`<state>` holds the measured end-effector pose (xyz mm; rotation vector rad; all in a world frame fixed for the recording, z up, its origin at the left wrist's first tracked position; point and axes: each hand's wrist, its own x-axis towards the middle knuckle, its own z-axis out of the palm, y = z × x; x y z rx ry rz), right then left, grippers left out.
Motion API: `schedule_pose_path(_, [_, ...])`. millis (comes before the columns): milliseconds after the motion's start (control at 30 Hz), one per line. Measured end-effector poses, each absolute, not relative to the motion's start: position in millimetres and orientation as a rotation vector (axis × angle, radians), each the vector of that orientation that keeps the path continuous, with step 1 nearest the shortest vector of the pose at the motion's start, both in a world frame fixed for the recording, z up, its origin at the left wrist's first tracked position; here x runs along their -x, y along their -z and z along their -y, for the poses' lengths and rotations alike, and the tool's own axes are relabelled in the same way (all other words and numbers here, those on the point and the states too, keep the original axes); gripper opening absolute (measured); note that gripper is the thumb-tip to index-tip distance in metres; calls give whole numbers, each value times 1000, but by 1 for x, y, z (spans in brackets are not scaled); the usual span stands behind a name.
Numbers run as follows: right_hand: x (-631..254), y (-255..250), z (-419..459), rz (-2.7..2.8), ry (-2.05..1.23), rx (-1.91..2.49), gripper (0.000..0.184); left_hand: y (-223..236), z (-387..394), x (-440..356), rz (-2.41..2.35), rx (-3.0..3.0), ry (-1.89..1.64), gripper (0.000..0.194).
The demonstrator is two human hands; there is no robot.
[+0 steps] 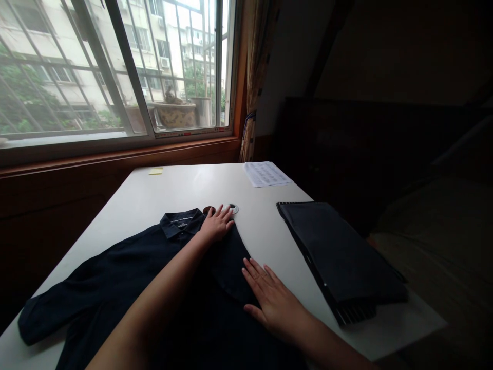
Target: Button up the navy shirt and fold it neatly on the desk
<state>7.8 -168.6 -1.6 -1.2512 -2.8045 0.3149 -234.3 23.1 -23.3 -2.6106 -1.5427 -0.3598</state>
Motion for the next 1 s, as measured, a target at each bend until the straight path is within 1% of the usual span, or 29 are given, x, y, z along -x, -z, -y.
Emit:
schedule_pose_path(133, [-19,-6,179,2790,-356,1203,75,11,-18,235,1553,2541,470,53])
schedule_pose_path(167, [-21,-9,180,2781,-369,1181,71,7,-13,236,1531,2544,487,52])
schedule_pose_path(300, [-25,-20,166,2576,-340,1200,41,-4,21,240,1346,2662,476,44])
schedule_pose_path(367, [-25,-22,153,2420,-288,1271,34,-5,48,242,1232,2772,435,42])
schedule_pose_path(433, [-22,-21,139,2332,-239,1332,31,-5,77,245,1174,2868,388,45])
schedule_pose_path(533, [-8,-17,123,2336,-148,1405,33,-4,117,255,1180,2926,355,49])
schedule_pose_path(667, [19,-11,117,2470,86,1489,39,-1,147,275,1274,2906,316,54])
schedule_pose_path(800, [30,0,115,2613,233,1568,43,4,153,286,1325,2878,301,58])
schedule_pose_path(1000, [5,4,102,2686,277,1665,52,7,141,266,1339,2874,313,59])
